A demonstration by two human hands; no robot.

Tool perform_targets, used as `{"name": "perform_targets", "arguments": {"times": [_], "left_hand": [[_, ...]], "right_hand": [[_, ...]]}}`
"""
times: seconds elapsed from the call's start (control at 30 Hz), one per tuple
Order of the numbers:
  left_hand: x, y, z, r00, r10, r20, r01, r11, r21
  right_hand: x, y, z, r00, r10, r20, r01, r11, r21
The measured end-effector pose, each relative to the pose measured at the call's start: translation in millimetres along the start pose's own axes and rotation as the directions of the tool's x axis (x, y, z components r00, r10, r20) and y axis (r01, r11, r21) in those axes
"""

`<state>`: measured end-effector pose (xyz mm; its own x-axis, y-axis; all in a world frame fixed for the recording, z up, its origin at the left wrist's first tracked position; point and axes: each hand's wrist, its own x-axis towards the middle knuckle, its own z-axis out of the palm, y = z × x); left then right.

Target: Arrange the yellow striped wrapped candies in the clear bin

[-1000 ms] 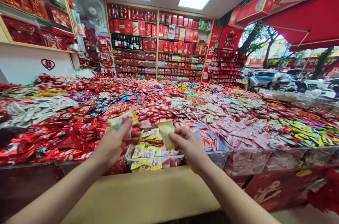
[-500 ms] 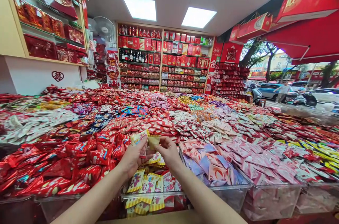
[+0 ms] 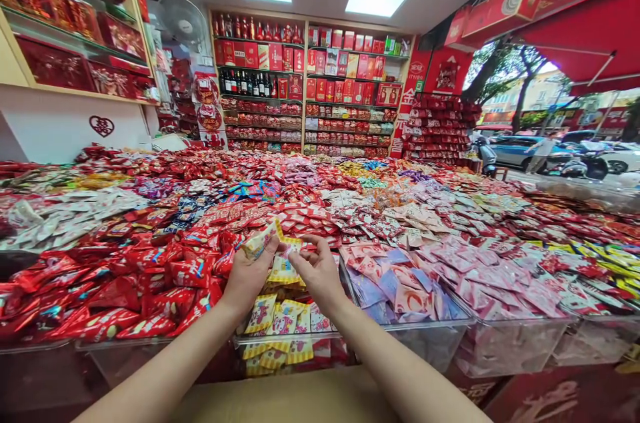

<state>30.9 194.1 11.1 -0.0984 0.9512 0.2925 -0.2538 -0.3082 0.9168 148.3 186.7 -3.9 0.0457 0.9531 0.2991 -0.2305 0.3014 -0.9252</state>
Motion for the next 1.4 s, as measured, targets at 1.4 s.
{"name": "perform_targets", "arguments": {"times": [1.4], "left_hand": [[-6.9,6.6,3.0,0.954,-0.227,0.196,0.197,0.967,0.162]], "right_hand": [[4.5,2.7,-9.6,0.997,-0.066,0.027,0.068,0.995,-0.074]]}}
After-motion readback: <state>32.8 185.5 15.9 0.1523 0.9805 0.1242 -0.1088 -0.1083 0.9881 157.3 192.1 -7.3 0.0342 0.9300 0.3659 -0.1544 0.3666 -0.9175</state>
